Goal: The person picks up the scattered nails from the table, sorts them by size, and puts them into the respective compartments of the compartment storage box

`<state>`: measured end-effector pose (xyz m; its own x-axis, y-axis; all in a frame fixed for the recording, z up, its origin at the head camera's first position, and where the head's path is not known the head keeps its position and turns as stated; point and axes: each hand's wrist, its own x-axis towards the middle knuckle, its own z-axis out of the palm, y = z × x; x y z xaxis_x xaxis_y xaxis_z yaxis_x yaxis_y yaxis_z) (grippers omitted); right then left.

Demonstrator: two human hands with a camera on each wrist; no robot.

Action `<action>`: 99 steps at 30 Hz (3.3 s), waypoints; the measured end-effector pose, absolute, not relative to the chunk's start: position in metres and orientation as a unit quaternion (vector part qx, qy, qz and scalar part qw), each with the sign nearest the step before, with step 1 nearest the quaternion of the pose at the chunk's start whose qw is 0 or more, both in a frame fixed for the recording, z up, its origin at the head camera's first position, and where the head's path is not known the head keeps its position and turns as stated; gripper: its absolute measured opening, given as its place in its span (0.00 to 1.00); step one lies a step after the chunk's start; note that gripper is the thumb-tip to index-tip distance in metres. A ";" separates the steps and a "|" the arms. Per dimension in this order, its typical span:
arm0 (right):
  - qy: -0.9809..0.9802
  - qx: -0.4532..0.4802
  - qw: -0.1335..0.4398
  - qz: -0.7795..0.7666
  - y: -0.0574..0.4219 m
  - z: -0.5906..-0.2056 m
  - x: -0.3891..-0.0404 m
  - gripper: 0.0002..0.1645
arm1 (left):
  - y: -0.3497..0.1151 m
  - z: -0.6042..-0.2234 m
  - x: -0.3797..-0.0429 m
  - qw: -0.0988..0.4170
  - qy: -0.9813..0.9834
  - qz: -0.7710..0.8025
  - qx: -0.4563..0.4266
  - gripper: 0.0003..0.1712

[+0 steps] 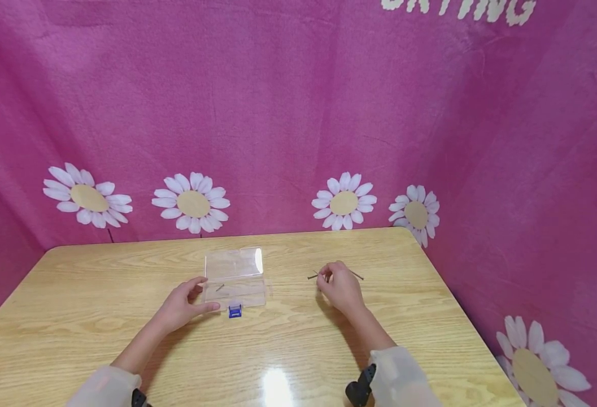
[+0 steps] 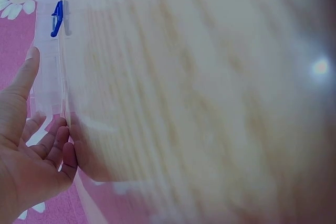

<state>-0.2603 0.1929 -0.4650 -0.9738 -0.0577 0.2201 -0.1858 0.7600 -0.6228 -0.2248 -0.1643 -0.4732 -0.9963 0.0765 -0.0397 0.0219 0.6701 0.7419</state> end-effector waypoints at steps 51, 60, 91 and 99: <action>-0.928 0.212 0.029 0.306 0.080 -0.436 -0.255 0.09 | -0.164 -0.473 -0.225 0.033 0.912 0.407 0.024 0.47; -0.928 0.242 0.026 0.280 0.067 -0.438 -0.256 0.10 | -0.163 -0.473 -0.224 0.034 0.912 0.407 0.021 0.47; -0.931 0.265 0.039 0.250 0.025 -0.453 -0.255 0.11 | -0.165 -0.475 -0.227 0.028 0.914 0.403 0.031 0.47; -0.940 0.252 0.045 0.226 0.017 -0.460 -0.262 0.10 | -0.166 -0.475 -0.227 0.016 0.914 0.404 0.041 0.45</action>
